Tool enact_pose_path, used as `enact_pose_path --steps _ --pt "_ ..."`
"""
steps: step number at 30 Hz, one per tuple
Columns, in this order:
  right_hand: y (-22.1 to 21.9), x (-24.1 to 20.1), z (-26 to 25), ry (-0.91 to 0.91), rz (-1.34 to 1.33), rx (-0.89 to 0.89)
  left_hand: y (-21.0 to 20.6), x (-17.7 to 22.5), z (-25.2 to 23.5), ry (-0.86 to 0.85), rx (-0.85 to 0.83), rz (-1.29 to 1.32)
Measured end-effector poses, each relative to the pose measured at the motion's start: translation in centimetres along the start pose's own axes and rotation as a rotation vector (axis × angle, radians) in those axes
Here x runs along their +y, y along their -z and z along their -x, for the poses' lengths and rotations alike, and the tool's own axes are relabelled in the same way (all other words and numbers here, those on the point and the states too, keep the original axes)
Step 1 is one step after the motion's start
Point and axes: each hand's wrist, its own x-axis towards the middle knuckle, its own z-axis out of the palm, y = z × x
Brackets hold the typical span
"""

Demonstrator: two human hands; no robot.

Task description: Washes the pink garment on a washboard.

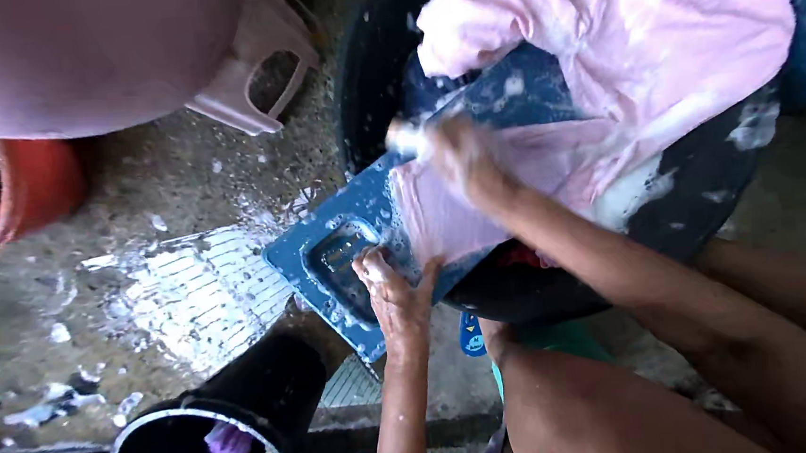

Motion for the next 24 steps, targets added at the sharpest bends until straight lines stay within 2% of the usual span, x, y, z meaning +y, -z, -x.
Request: enact_pose_path --steps 2,3,4,6,8,9,11,13,14,16,18,19,22,23,24 --pt "-1.6 -2.7 4.7 0.236 -0.121 -0.019 -0.1 -0.3 0.2 -0.033 0.005 0.022" --pt "-2.4 -2.3 5.3 0.306 -0.136 -0.041 -0.1 -0.4 0.1 -0.042 0.001 0.023" --pt "-2.7 -1.0 4.7 0.292 -0.13 -0.082 -0.2 -0.5 0.0 -0.036 -0.006 0.019" --pt "-1.6 2.0 0.4 0.088 -0.023 -0.136 -0.1 -0.6 0.3 -0.002 -0.018 0.019" --pt "-0.4 3.0 -2.6 -0.071 0.088 -0.076 -0.2 -0.4 0.2 0.004 -0.013 0.023" --pt "-0.4 2.0 -2.3 -0.048 0.05 -0.054 -0.2 -0.4 0.0 -0.001 -0.005 0.027" --pt "-1.7 -1.7 1.9 0.135 -0.14 -0.053 -0.2 -0.4 0.1 0.003 -0.002 0.032" --pt "-3.7 -2.3 4.0 0.294 -0.211 -0.025 -0.2 -0.5 0.0 0.01 -0.006 0.041" --pt "-4.0 -1.0 3.1 0.249 -0.204 -0.017 -0.2 -0.5 -0.1 0.018 -0.018 0.035" --pt "-1.7 1.9 -0.9 0.0 -0.073 -0.115 -0.3 -0.6 0.2 0.029 -0.017 0.027" --pt "-0.2 2.8 -3.3 -0.116 0.059 -0.025 -0.2 -0.3 -0.2 0.032 -0.01 0.024" --pt "0.0 1.7 -2.6 -0.073 0.026 0.007 -0.2 -0.1 -0.4 0.027 -0.005 0.024" --pt "-1.8 -2.8 3.4 0.239 -0.177 -0.095 -0.4 0.0 -0.1 0.034 -0.012 0.032" --pt "-2.4 -2.4 3.4 0.284 -0.192 -0.099 -0.3 0.0 -0.3 0.034 -0.017 0.024" --pt "-2.3 -1.1 2.2 0.23 -0.167 -0.122 -0.3 -0.1 -0.4 0.041 -0.023 0.014"
